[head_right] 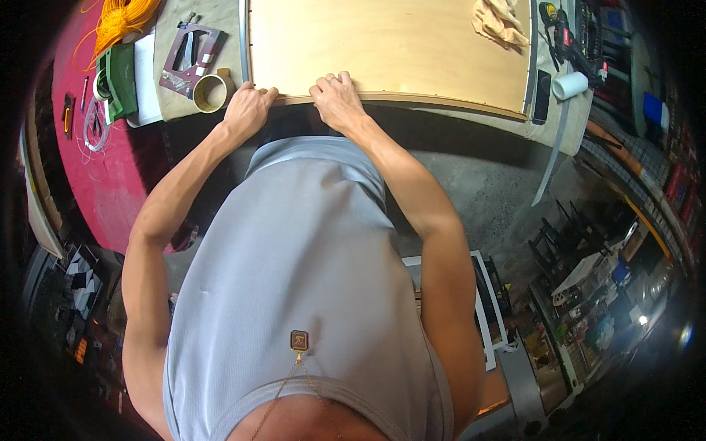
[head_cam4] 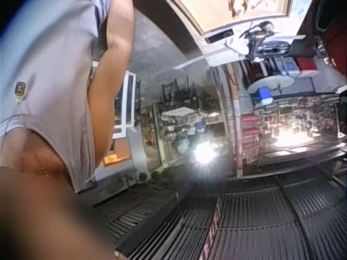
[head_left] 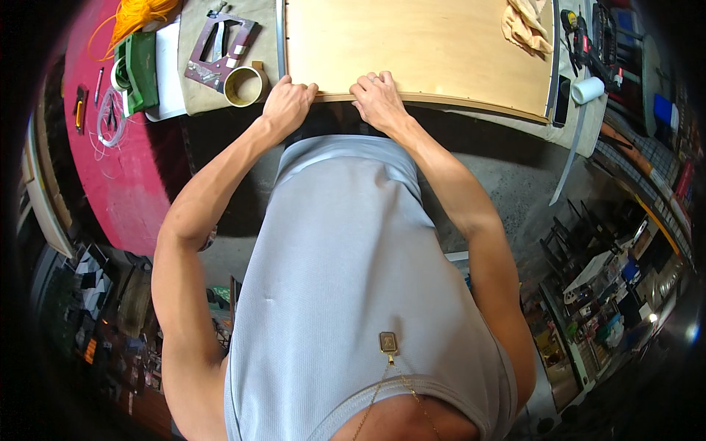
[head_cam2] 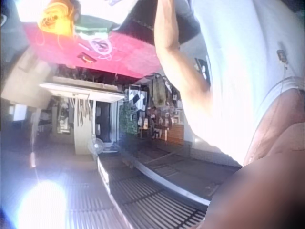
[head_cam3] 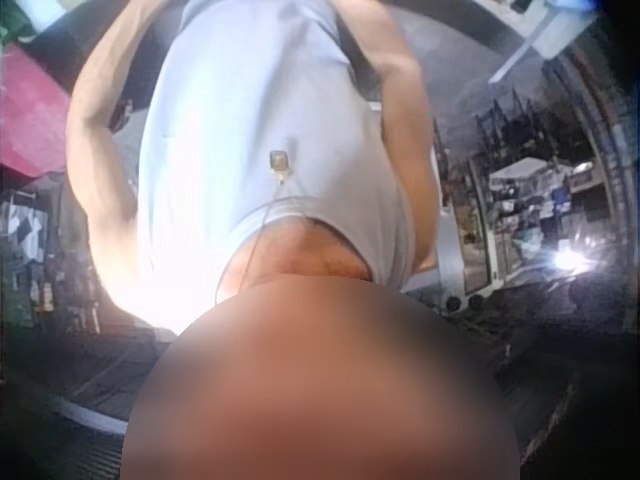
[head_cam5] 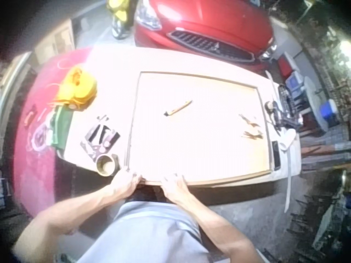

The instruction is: The person applies brown edge banding to the perimeter of a light-colored wooden panel. They use a utility knife to cut the banding to length, press it along the edges, and smooth it with a cloth. The panel rests on a workbench in a cluttered garage.

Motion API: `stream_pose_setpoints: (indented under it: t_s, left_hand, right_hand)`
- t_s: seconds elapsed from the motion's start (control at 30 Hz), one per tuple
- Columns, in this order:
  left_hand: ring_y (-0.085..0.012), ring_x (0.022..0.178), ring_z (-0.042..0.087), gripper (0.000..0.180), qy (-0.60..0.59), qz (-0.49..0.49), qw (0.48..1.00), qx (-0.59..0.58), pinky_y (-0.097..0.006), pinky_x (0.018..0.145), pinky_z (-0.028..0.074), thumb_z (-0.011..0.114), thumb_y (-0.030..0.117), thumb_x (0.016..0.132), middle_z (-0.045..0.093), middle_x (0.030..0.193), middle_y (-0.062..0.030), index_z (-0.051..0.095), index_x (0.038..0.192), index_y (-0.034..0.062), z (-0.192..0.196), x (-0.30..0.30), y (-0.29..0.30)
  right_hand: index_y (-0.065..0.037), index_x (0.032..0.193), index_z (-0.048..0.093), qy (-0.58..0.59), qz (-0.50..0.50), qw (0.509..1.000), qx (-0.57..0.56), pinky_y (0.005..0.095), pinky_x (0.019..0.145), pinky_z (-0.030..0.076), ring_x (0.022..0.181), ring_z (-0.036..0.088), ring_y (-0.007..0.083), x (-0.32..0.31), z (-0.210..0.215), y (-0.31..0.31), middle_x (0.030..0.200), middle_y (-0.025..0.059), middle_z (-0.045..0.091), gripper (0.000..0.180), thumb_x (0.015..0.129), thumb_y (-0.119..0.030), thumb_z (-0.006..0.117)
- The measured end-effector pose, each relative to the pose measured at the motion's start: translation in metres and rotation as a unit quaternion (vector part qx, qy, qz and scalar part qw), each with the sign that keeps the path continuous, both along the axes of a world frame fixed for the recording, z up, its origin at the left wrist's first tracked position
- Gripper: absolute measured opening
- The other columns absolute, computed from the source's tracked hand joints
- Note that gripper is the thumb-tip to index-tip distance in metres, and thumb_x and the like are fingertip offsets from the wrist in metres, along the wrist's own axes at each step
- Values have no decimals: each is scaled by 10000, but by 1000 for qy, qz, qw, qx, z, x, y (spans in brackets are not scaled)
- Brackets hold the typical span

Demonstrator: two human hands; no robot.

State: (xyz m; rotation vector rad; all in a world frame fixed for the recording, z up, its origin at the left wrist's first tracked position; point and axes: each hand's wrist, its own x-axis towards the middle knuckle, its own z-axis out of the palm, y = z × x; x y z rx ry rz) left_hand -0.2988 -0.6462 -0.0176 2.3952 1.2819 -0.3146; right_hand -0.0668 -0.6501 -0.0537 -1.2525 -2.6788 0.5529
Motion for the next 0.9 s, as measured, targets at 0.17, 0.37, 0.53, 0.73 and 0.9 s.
stream_pose_setpoints:
  t_s: [0.17, 0.37, 0.53, 0.73, 0.9]
  left_hand:
    - [-285, 859, 646, 170, 7, -9, 997, 71, -423, 862, 403, 619, 77, 722, 658, 813, -114, 632, 891, 57, 3, 2, -14]
    - [-262, 863, 599, 124, -88, 135, 987, 0, -414, 781, 410, 688, 104, 736, 680, 802, -48, 685, 860, 98, -5, -16, -7]
    - [-258, 871, 605, 111, -147, 125, 981, 27, -404, 774, 410, 683, 115, 755, 692, 778, -41, 731, 855, 109, -13, -31, 6]
    - [-259, 891, 601, 37, -87, 98, 989, 68, -404, 771, 409, 704, 143, 738, 690, 785, -31, 707, 772, 129, -15, -25, 10]
    - [-282, 827, 620, 19, -44, 122, 991, 25, -412, 755, 415, 690, 124, 729, 676, 721, -68, 686, 712, 132, -17, -21, 11]
  right_hand:
    - [-76, 884, 656, 16, 1, 1000, 21, 427, 850, 396, 949, 595, 250, 1, -1, -1, 896, 75, 632, 132, 780, -151, 687]
    - [-74, 922, 666, -15, -1, 1000, -22, 440, 847, 389, 968, 586, 255, -2, 4, 2, 929, 83, 644, 201, 771, -199, 714]
    - [-91, 979, 675, 16, -60, 998, -31, 427, 848, 388, 976, 564, 254, -18, 11, 3, 918, 73, 620, 327, 750, -305, 770]
    - [-94, 961, 728, 99, -66, 985, -129, 443, 897, 420, 1050, 584, 276, -59, 4, 10, 938, 83, 666, 280, 759, -286, 757]
    - [-104, 932, 740, 84, -40, 985, -149, 448, 860, 458, 998, 600, 273, -74, 2, 11, 931, 66, 664, 212, 759, -226, 743]
